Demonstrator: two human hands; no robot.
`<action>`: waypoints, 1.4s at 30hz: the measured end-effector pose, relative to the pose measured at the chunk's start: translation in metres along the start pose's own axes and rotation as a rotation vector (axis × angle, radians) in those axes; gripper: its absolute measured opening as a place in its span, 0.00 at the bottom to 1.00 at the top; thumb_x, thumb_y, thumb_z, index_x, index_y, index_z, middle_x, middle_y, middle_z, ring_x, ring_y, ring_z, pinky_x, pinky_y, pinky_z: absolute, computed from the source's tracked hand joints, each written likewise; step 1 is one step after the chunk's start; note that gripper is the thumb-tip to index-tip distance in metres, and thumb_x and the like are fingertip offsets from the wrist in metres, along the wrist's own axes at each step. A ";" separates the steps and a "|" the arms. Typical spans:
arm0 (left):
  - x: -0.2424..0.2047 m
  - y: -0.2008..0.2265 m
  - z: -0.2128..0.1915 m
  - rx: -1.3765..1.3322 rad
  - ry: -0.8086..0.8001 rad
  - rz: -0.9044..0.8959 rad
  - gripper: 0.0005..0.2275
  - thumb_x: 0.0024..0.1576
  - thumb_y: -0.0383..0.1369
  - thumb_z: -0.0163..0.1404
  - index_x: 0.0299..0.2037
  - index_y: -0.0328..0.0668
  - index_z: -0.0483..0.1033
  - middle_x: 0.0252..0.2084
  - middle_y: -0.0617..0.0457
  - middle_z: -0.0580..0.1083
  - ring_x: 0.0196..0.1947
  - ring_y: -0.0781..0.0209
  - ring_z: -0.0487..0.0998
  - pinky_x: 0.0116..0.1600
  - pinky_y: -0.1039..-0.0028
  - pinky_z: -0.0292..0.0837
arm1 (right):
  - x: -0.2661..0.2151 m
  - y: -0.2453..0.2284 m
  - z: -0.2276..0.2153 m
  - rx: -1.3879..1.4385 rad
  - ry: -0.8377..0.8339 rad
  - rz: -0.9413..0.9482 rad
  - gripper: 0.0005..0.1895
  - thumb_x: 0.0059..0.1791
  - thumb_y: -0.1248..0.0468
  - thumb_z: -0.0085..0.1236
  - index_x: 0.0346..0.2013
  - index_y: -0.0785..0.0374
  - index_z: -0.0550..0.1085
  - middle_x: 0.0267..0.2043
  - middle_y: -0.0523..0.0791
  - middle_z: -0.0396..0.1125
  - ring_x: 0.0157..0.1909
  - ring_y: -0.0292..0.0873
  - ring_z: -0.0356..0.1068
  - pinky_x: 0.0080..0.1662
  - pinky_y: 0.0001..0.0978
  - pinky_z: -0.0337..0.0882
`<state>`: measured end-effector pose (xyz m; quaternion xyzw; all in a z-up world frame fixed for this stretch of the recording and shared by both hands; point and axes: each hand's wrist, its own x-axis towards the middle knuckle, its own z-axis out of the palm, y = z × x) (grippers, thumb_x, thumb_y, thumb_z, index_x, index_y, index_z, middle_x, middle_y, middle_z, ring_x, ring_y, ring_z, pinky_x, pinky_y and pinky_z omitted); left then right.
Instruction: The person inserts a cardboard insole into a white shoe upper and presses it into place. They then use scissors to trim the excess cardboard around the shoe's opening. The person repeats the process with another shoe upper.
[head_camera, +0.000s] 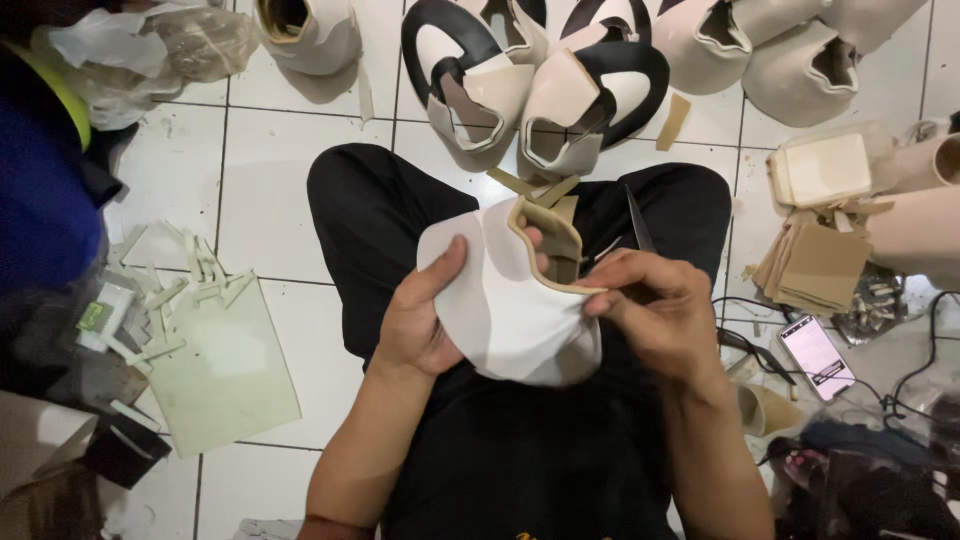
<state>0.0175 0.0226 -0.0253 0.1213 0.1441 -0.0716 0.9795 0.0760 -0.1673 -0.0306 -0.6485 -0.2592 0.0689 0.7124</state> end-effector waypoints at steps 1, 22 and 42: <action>0.001 0.001 -0.003 0.025 -0.054 0.004 0.17 0.59 0.32 0.42 0.56 0.30 0.67 0.48 0.36 0.74 0.48 0.48 0.76 0.57 0.51 0.67 | 0.003 -0.002 -0.001 -0.001 -0.032 -0.025 0.11 0.42 0.65 0.60 0.28 0.74 0.75 0.26 0.53 0.70 0.32 0.46 0.71 0.37 0.37 0.70; 0.000 -0.023 -0.216 -0.549 -0.175 -0.999 0.26 0.62 0.39 0.35 0.68 0.32 0.47 0.68 0.35 0.48 0.65 0.31 0.49 0.68 0.44 0.44 | -0.041 0.095 -0.022 0.665 0.192 1.455 0.49 0.14 0.28 0.49 0.34 0.61 0.60 0.31 0.44 0.59 0.33 0.42 0.61 0.44 0.38 0.67; 0.016 0.024 -0.085 0.754 -0.441 -0.129 0.37 0.27 0.17 0.68 0.53 0.28 0.70 0.46 0.38 0.75 0.47 0.51 0.74 0.50 0.53 0.70 | -0.021 0.038 -0.046 0.218 -0.413 0.515 0.34 0.23 0.73 0.76 0.43 0.71 0.76 0.39 0.51 0.74 0.43 0.43 0.69 0.45 0.44 0.71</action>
